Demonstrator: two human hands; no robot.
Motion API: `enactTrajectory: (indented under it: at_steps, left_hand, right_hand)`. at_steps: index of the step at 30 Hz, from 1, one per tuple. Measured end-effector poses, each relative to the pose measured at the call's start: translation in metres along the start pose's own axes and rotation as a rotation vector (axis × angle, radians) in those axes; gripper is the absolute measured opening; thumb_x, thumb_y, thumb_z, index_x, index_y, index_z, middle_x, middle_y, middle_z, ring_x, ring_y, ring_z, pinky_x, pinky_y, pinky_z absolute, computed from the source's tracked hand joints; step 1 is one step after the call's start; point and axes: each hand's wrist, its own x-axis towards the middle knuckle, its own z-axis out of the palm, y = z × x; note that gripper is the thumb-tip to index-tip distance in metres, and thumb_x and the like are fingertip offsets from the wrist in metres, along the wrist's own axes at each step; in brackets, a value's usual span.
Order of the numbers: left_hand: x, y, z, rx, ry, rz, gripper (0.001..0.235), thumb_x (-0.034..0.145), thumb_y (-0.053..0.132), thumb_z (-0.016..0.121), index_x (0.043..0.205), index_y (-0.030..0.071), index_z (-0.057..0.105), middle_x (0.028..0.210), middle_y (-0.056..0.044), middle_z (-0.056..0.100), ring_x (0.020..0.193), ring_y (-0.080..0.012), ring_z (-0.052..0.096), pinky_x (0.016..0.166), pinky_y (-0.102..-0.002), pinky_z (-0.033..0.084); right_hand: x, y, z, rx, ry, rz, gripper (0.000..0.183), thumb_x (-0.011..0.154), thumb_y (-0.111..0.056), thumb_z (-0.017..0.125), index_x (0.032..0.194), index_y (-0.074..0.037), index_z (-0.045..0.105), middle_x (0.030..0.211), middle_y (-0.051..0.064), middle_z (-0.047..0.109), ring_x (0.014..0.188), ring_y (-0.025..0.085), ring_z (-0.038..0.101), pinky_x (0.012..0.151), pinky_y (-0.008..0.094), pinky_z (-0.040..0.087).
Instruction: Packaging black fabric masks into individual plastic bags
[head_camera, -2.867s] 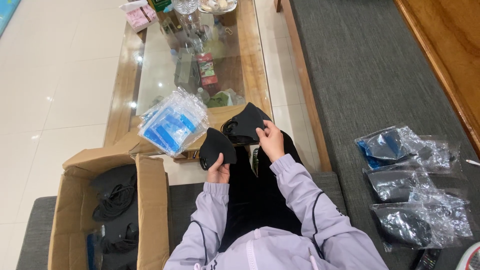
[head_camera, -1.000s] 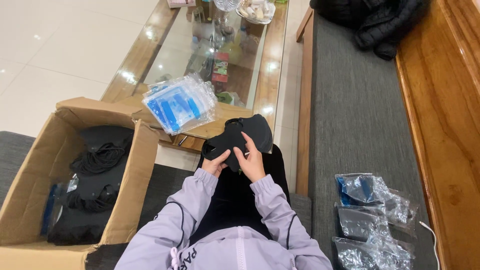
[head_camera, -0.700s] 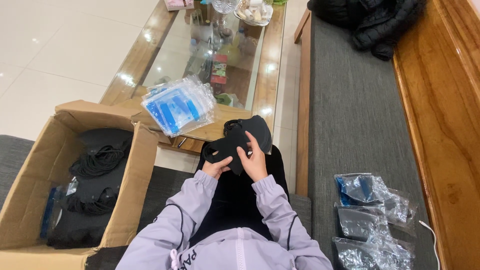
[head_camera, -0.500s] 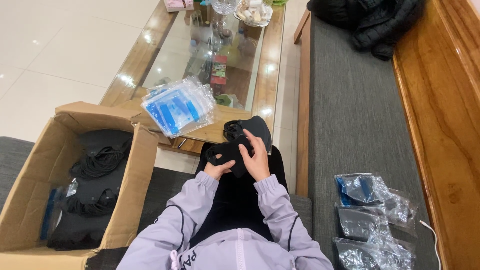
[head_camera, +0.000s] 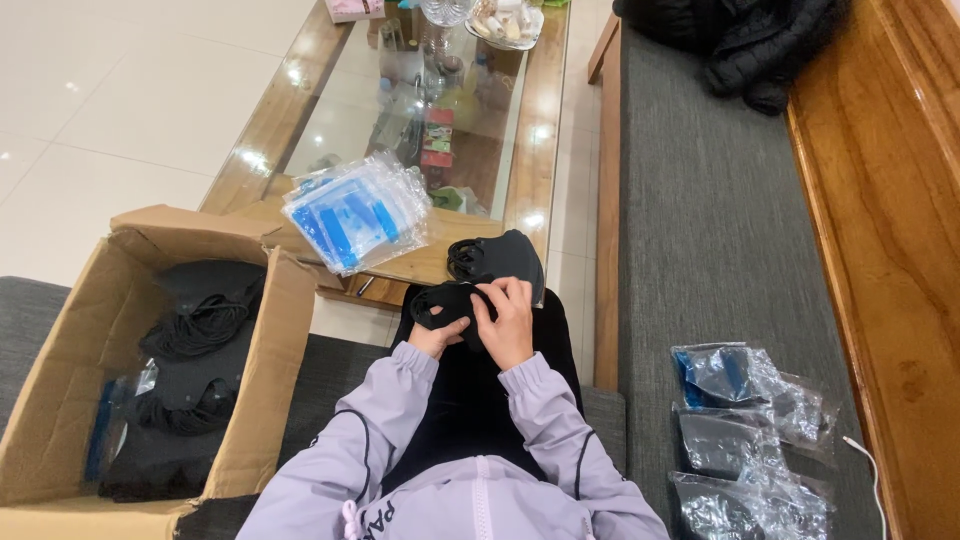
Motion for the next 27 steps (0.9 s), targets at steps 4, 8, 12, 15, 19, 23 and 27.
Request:
enactTrajectory:
  at_steps: [4, 8, 12, 15, 19, 23, 27]
  left_hand:
    - [0.015, -0.011, -0.006, -0.08, 0.019, 0.001, 0.047, 0.066, 0.002, 0.1, 0.101, 0.002, 0.068, 0.095, -0.014, 0.073, 0.084, -0.03, 0.073, 0.066, -0.049, 0.064]
    - [0.029, -0.022, -0.016, -0.262, 0.11, -0.034, 0.077, 0.07, 0.001, 0.098, 0.136, 0.01, 0.059, 0.128, -0.02, 0.066, 0.107, -0.0415, 0.07, 0.088, -0.057, 0.06]
    - [0.018, -0.008, -0.012, -0.302, 0.111, -0.036, 0.08, 0.068, -0.001, 0.099, 0.137, 0.011, 0.063, 0.133, -0.017, 0.067, 0.113, -0.0359, 0.069, 0.092, -0.053, 0.059]
    - [0.015, -0.006, -0.011, -0.258, 0.111, -0.046, 0.076, 0.066, -0.001, 0.1, 0.132, 0.013, 0.065, 0.128, -0.011, 0.07, 0.108, -0.031, 0.071, 0.094, -0.053, 0.059]
    - [0.021, -0.018, -0.02, -0.24, 0.078, -0.062, 0.083, 0.062, -0.002, 0.102, 0.135, 0.012, 0.064, 0.127, -0.015, 0.071, 0.107, -0.0344, 0.072, 0.091, -0.05, 0.06]
    - [0.032, -0.03, -0.024, -0.221, 0.086, -0.064, 0.077, 0.065, -0.003, 0.1, 0.132, 0.011, 0.065, 0.126, -0.016, 0.071, 0.104, -0.0332, 0.073, 0.09, -0.051, 0.06]
    - [0.041, -0.039, -0.034, -0.373, 0.123, -0.119, 0.073, 0.067, -0.006, 0.099, 0.127, 0.002, 0.06, 0.12, -0.024, 0.07, 0.097, -0.0426, 0.074, 0.088, -0.059, 0.059]
  right_hand:
    - [-0.007, -0.005, 0.002, 0.062, -0.035, 0.046, 0.009, 0.095, -0.017, 0.071, 0.103, -0.012, 0.073, 0.086, 0.002, 0.056, 0.088, 0.025, 0.057, 0.076, 0.034, 0.05]
    - [-0.018, -0.002, 0.01, 0.058, -0.05, -0.014, 0.014, 0.094, -0.014, 0.07, 0.107, -0.009, 0.072, 0.086, 0.009, 0.064, 0.087, 0.03, 0.064, 0.077, 0.038, 0.054]
    - [-0.024, 0.0, 0.016, 0.065, -0.066, -0.025, 0.014, 0.095, -0.011, 0.068, 0.107, -0.007, 0.074, 0.089, 0.01, 0.071, 0.087, 0.031, 0.068, 0.076, 0.037, 0.056]
    - [-0.024, 0.006, 0.017, 0.039, -0.046, 0.011, 0.013, 0.095, -0.011, 0.069, 0.106, -0.007, 0.074, 0.089, 0.01, 0.073, 0.088, 0.029, 0.07, 0.074, 0.036, 0.057]
    - [-0.025, 0.008, 0.017, 0.052, -0.06, 0.149, 0.014, 0.095, -0.015, 0.07, 0.108, -0.011, 0.076, 0.082, 0.008, 0.071, 0.078, 0.027, 0.071, 0.068, 0.035, 0.058]
    - [-0.018, 0.016, 0.017, 0.218, -0.044, 0.253, 0.015, 0.094, -0.013, 0.071, 0.108, -0.011, 0.076, 0.081, 0.016, 0.07, 0.078, 0.034, 0.072, 0.065, 0.04, 0.057]
    - [-0.019, 0.055, 0.029, 0.464, 0.015, 0.433, 0.014, 0.097, -0.011, 0.067, 0.109, -0.01, 0.074, 0.082, 0.009, 0.073, 0.08, 0.01, 0.059, 0.07, 0.035, 0.055]
